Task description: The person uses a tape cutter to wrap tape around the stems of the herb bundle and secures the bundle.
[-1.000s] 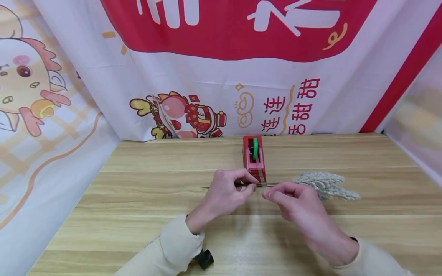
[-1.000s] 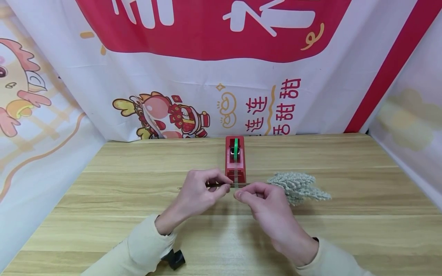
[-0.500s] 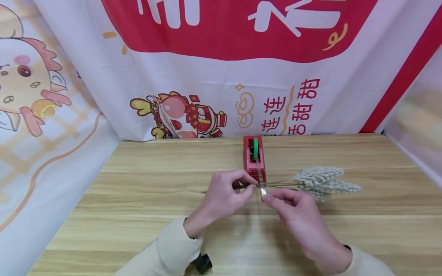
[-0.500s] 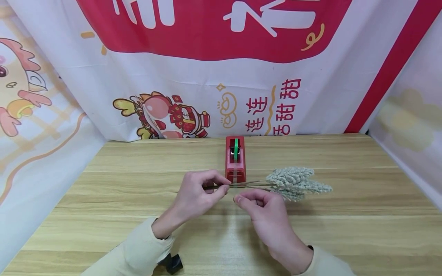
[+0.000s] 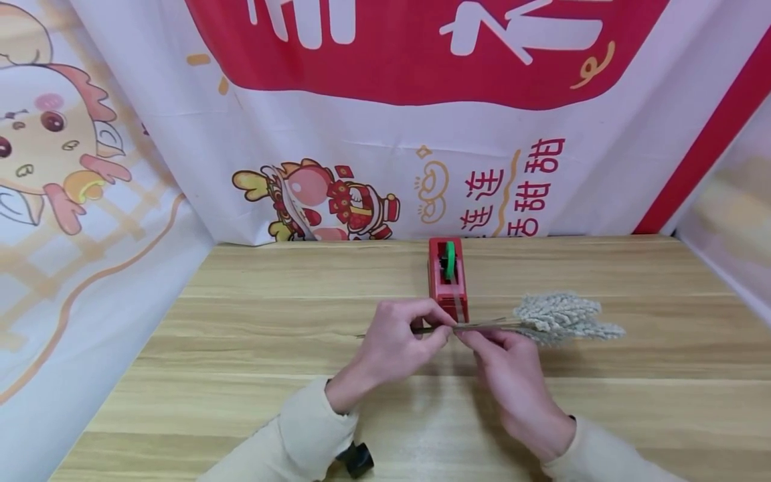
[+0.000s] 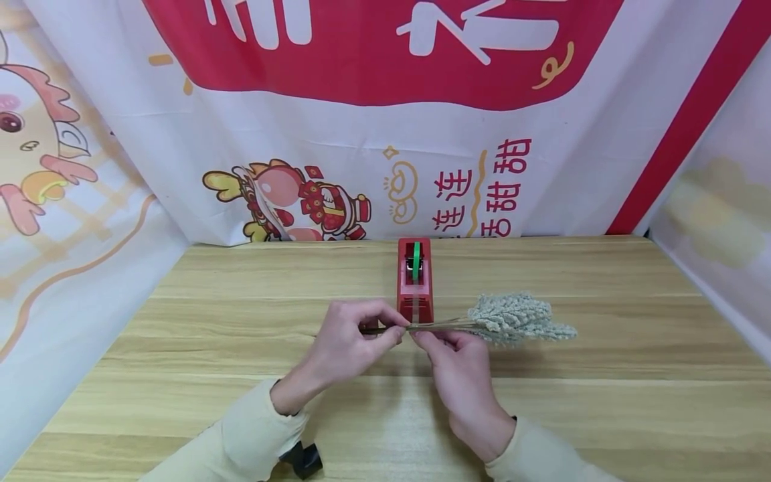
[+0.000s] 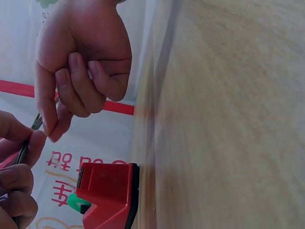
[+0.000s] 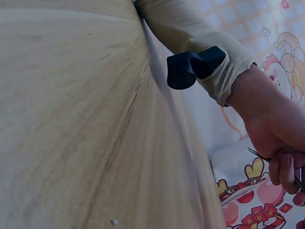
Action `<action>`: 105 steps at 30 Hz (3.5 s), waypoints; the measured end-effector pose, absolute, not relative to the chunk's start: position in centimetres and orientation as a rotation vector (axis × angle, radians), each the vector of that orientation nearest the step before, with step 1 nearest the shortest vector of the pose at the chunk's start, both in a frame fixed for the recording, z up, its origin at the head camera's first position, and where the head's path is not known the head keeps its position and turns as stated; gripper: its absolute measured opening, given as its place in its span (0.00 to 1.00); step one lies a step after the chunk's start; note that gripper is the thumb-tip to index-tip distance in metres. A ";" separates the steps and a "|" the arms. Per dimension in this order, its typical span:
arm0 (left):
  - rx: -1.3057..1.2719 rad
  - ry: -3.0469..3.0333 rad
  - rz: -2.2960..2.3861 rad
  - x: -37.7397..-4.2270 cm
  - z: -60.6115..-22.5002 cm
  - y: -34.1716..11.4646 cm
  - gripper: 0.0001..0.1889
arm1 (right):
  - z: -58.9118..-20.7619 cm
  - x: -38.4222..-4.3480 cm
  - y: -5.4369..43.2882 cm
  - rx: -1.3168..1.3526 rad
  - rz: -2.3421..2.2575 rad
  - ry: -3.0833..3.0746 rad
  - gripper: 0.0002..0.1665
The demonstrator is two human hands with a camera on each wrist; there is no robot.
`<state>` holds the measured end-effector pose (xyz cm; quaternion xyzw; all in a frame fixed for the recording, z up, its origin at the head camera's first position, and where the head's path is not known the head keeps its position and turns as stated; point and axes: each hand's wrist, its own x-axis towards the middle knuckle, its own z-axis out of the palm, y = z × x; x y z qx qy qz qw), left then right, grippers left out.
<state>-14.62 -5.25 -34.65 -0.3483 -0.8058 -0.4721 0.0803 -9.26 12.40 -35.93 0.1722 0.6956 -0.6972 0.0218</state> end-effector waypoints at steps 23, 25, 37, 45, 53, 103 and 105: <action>-1.027 -2.465 -1.464 -14.8 -34.3 -5.6 0.05 | -35.7 -9.1 12.1 0.447 -2.415 2.021 0.06; -1.017 -2.477 -1.460 -14.8 -34.4 -5.6 0.05 | -35.6 -9.0 12.1 0.406 -2.455 1.952 0.06; -0.998 -2.490 -1.406 -15.1 -34.7 -5.7 0.05 | -35.1 -9.1 12.4 0.448 -2.358 1.858 0.09; -1.022 -2.456 -1.384 -15.1 -34.5 -5.7 0.05 | -34.1 -8.5 12.7 0.431 -2.076 2.059 0.18; -1.036 -2.450 -1.372 -15.1 -34.3 -5.8 0.04 | -31.3 -7.7 13.8 0.240 -2.010 2.240 0.15; -0.899 -2.739 -1.193 -14.9 -34.2 -5.8 0.07 | -32.7 -11.4 18.9 -1.364 0.032 3.398 0.12; -0.895 -2.768 -1.175 -14.9 -34.1 -5.9 0.09 | -32.9 -11.5 18.9 -1.406 0.040 3.412 0.12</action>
